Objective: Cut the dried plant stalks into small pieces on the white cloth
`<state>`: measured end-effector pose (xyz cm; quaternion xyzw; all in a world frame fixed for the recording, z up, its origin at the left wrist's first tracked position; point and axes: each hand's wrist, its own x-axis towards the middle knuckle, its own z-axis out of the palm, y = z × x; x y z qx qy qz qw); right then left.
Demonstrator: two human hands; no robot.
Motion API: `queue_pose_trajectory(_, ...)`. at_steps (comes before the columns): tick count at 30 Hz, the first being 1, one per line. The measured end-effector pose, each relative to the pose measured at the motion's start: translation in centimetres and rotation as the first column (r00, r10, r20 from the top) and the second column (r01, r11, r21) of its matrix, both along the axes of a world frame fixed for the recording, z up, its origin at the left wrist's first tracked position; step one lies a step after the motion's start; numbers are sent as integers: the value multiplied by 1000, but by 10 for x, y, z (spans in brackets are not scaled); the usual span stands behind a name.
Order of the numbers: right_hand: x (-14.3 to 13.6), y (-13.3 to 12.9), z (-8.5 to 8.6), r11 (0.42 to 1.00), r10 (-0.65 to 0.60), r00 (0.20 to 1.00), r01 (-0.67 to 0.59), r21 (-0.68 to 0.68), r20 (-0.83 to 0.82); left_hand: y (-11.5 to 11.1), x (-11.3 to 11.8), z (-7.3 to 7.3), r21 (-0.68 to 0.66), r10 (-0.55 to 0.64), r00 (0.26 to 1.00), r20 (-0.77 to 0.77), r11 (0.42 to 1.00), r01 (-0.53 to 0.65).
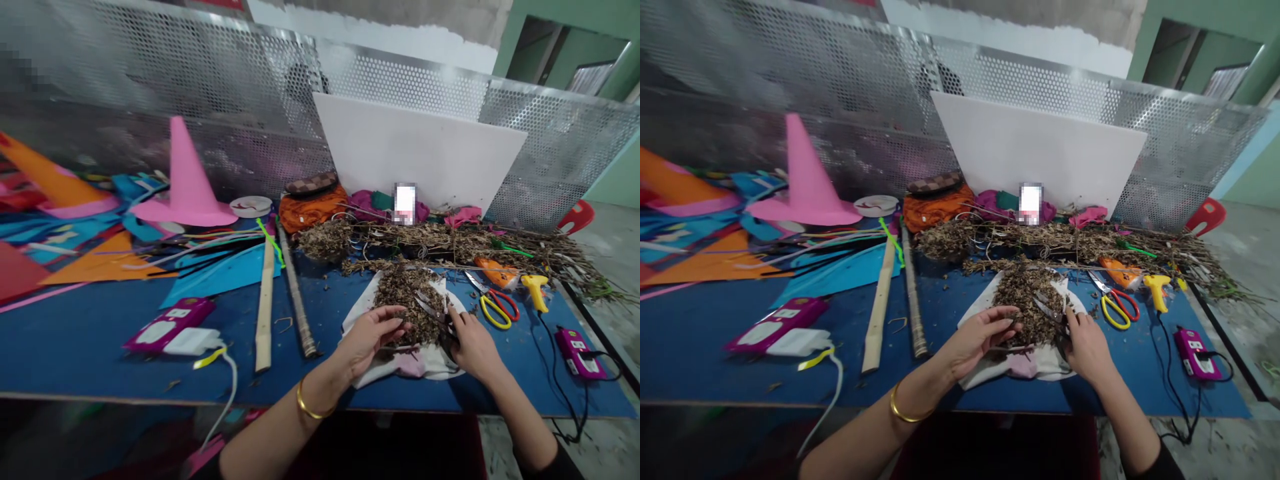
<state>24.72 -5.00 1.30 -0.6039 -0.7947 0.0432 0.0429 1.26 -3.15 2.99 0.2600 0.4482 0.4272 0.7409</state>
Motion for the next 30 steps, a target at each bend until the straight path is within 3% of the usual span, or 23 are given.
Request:
queue_pose_trajectory(6, 5, 2, 3, 993, -102, 994, 100, -58, -39, -1, -3, -1, 18, 33, 999, -34, 999, -33)
queue_pose_trajectory(9, 11, 3, 9, 992, -77, 993, 67, -107, -87, -1, 0, -1, 15, 75, 995, -58, 997, -74)
queue_pose_trajectory(12, 18, 5, 14, 982, -59, 968, 12, -188, -243, -1, 1, -4, 26, 98, 993, -66, 995, -96)
queue_pose_trajectory(18, 19, 5, 3, 977, -124, 747, -23, -212, -653, 2, 4, -12, 51, 106, 993, -57, 993, -103)
queue_pose_trajectory(22, 9, -2, 1, 971, -138, 654, -60, -233, -744, 3, 7, -9, 38, 145, 988, -62, 989, -143)
queue_pose_trajectory(25, 0, -11, 15, 968, -52, 682, -144, -204, -729, 3, 8, -9, 42, 174, 983, -64, 984, -172)
queue_pose_trajectory(30, -10, -21, 38, 961, -11, 853, -136, -242, -521, 1, 11, -12, 57, 192, 981, -36, 980, -190)
